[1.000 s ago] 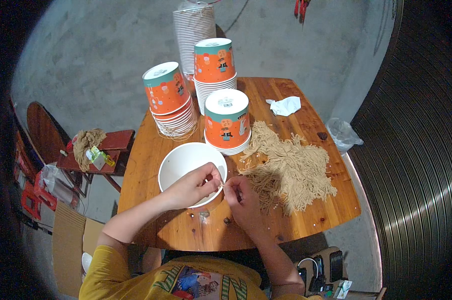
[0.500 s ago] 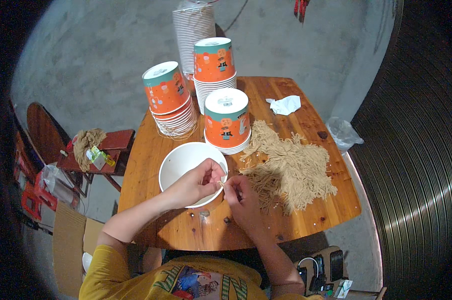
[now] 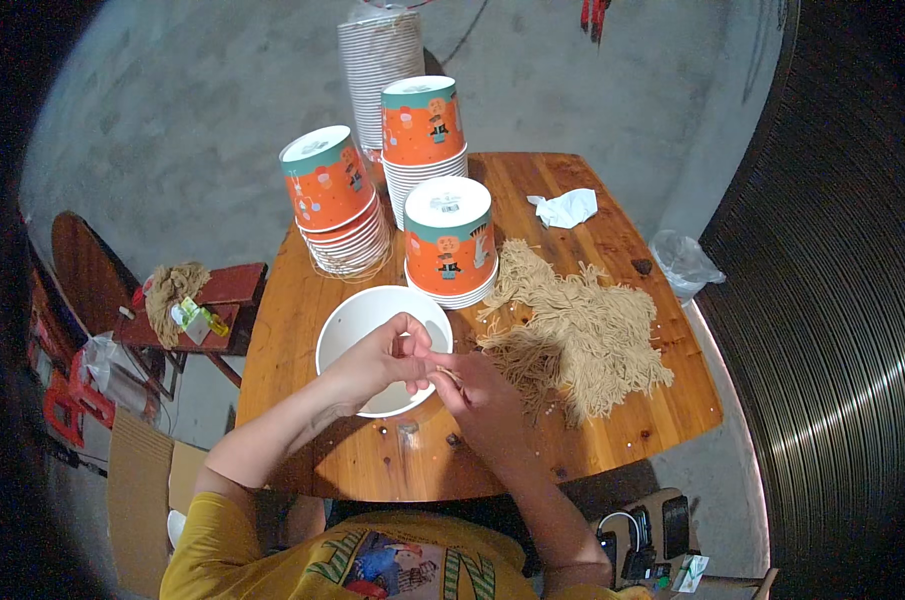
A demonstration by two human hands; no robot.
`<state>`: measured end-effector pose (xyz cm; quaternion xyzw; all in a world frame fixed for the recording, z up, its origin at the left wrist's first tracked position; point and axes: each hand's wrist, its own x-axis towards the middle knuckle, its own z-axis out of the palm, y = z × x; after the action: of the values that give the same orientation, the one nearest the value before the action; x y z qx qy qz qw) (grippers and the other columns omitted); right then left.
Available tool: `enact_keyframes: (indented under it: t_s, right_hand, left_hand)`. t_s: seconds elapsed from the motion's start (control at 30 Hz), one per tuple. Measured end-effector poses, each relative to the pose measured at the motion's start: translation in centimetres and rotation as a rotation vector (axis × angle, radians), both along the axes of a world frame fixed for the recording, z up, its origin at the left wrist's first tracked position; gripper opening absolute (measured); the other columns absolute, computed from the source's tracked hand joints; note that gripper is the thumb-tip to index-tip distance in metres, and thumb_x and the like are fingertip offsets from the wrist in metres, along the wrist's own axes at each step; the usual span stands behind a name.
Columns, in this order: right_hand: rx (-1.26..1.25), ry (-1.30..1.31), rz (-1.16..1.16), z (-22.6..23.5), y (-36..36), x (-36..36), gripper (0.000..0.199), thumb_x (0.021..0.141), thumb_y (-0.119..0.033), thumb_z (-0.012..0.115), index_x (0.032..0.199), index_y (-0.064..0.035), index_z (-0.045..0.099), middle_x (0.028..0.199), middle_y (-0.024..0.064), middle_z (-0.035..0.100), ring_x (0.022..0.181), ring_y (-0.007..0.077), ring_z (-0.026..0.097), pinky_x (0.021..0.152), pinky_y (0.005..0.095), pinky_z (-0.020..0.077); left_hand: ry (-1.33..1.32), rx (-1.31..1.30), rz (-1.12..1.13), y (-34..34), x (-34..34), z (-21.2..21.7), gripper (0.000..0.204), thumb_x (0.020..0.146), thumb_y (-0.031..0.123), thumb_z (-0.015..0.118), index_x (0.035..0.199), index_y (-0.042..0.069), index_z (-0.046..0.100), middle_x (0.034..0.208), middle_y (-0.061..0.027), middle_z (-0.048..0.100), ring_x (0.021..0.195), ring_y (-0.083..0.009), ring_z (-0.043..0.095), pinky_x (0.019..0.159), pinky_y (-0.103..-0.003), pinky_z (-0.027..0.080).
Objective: Placing bundles of brown fibrous material into paper cups at a table.
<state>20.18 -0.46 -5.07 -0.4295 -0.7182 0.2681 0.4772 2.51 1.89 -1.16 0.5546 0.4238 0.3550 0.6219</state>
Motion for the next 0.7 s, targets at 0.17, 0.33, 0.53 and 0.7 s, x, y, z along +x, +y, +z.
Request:
enact_keyframes:
  t_s: [0.17,0.33,0.53,0.7]
  right_hand:
    - [0.178,-0.157,0.003,0.5,0.0,0.1,0.016,0.084,-0.010,0.066,0.099,-0.0066,0.060,0.083,0.0084,0.059,0.076,0.0251,0.063,0.066,0.0346,0.0513]
    - [0.142,-0.096,-0.070,-0.2,0.3,0.1,0.012,0.084,-0.011,0.068,0.093,-0.0048,0.062,0.075,0.0077,0.063,0.061,0.0166,0.061,0.058,0.0288,0.0497]
    - [0.312,-0.272,-0.161,-0.7,0.2,0.2,0.012,0.080,-0.009,0.067,0.090,-0.0071,0.060,0.071,0.0083,0.062,0.058,0.0223,0.062,0.055,0.0334,0.0509]
    - [0.200,-0.288,-0.154,-0.7,-0.2,1.0,0.017,0.078,-0.008,0.066,0.093,-0.0085,0.060,0.066,0.0069,0.060,0.054,0.0216,0.061,0.052,0.0336,0.0494]
  left_hand:
    - [-0.097,-0.103,-0.008,0.3,-0.4,-0.5,0.023,0.086,-0.001,0.063,0.100,0.003,0.045,0.087,-0.0072,0.060,0.071,-0.0126,0.059,0.063,-0.024,0.048]
    - [-0.102,-0.087,-0.020,0.4,-0.3,-0.8,0.020,0.085,-0.001,0.062,0.096,0.004,0.046,0.084,-0.0056,0.058,0.070,-0.0115,0.058,0.063,-0.023,0.048]
    - [-0.013,0.004,-0.044,0.1,0.2,-0.8,0.018,0.086,-0.002,0.058,0.093,0.006,0.044,0.084,-0.0045,0.057,0.069,-0.0092,0.052,0.061,-0.023,0.044]
    - [0.056,0.069,-0.001,0.0,0.0,-0.7,0.016,0.087,-0.002,0.057,0.093,0.006,0.044,0.086,-0.0038,0.055,0.070,-0.0086,0.050,0.062,-0.022,0.043]
